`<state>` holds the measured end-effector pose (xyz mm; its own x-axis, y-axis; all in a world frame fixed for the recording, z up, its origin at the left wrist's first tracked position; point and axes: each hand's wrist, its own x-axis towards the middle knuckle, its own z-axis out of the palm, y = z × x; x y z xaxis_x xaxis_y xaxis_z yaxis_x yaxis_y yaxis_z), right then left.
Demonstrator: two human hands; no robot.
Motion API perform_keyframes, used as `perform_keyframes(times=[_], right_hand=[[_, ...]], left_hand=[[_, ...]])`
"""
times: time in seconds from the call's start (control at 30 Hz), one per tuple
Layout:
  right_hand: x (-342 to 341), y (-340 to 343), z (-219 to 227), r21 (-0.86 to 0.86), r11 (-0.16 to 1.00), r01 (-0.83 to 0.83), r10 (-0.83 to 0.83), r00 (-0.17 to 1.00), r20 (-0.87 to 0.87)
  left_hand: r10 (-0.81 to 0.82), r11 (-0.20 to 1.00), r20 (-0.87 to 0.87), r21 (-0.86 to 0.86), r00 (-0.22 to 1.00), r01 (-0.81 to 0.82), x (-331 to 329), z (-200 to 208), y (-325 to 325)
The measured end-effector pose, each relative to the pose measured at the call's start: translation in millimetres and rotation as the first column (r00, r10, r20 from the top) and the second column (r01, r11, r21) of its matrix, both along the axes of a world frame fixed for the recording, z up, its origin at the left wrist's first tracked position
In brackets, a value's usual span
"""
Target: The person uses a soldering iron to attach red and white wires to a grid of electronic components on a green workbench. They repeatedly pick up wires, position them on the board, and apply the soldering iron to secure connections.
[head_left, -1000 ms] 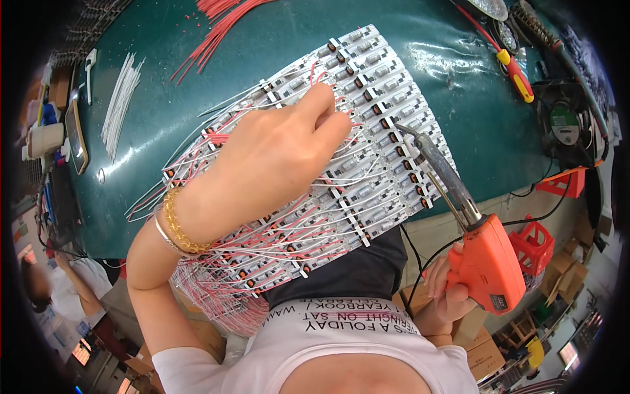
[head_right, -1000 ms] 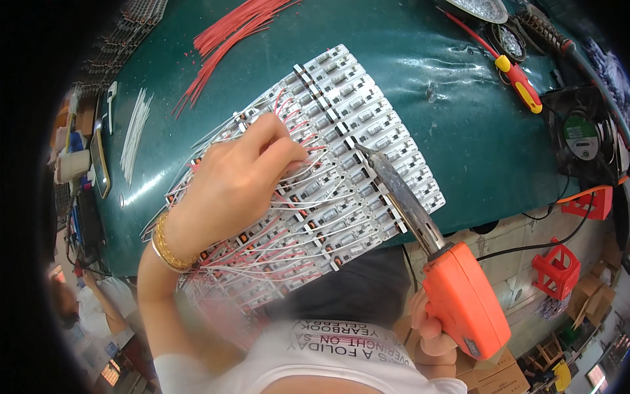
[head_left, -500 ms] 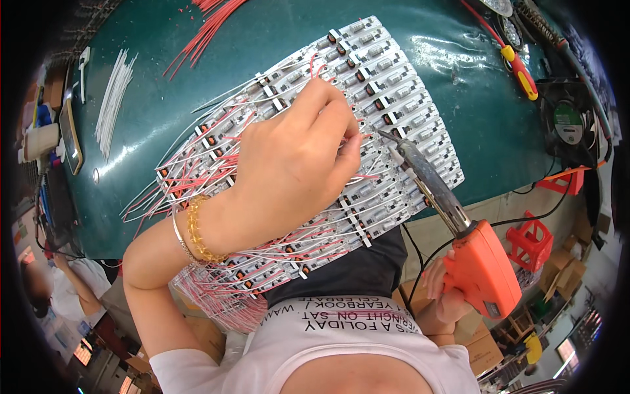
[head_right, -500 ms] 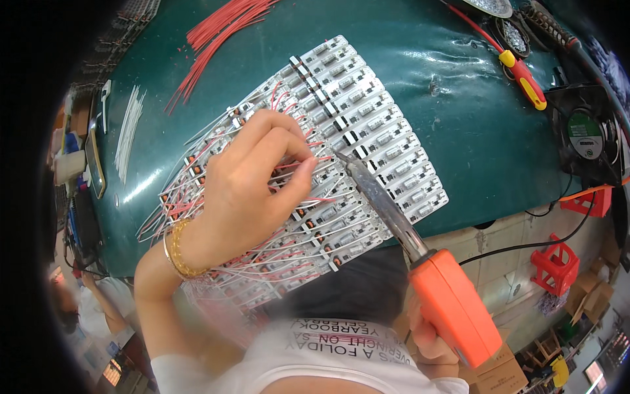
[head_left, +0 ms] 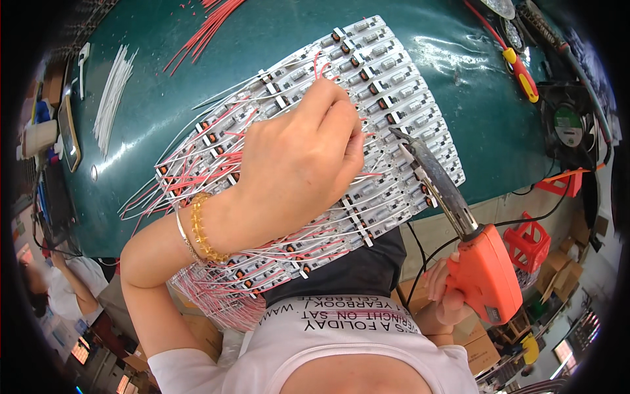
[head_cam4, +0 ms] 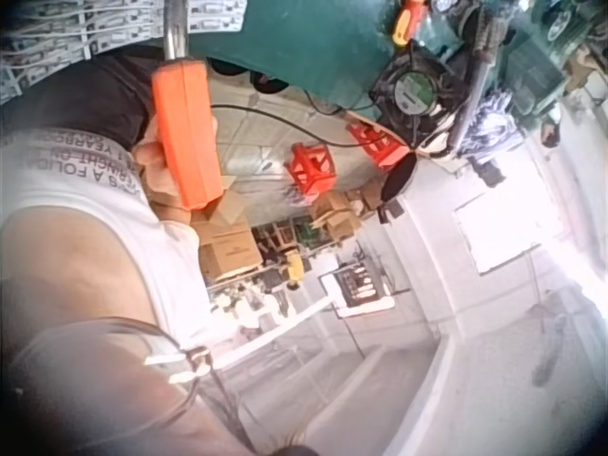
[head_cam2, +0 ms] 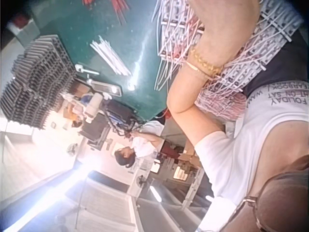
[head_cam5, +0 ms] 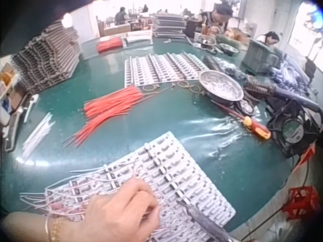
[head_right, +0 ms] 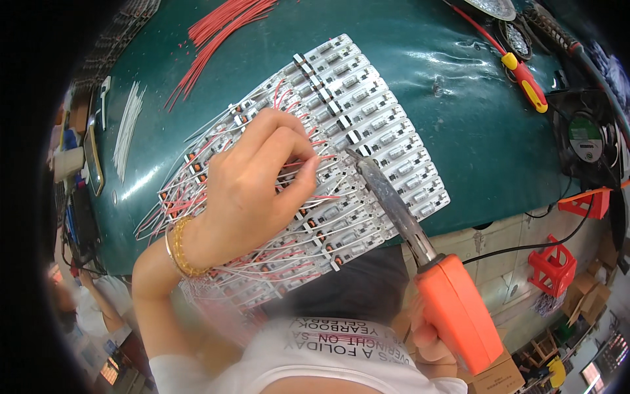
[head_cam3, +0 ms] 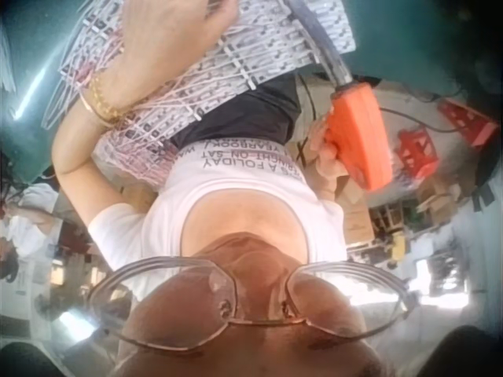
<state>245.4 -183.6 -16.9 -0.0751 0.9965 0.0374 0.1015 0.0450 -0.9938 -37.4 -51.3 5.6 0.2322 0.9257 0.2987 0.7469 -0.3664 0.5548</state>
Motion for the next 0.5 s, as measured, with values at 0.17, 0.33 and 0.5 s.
perform_keyframes(times=[0.17,0.33,0.5], right_hand=[[-5,4,6,-0.025,1.0,0.0,0.002,0.998,0.059],[-12,10,8,-0.028,0.999,0.041,-0.044,0.99,-0.132],[-32,18,25,-0.049,0.994,0.097,-0.101,0.991,-0.09]], left_hand=[[0.008,1.0,-0.007,0.006,1.0,-0.008,-1,0,-1],[-0.065,0.988,0.092,-0.132,0.994,0.077,-6,11,-1],[-0.17,0.96,0.134,-0.199,0.976,0.195,-18,19,0]])
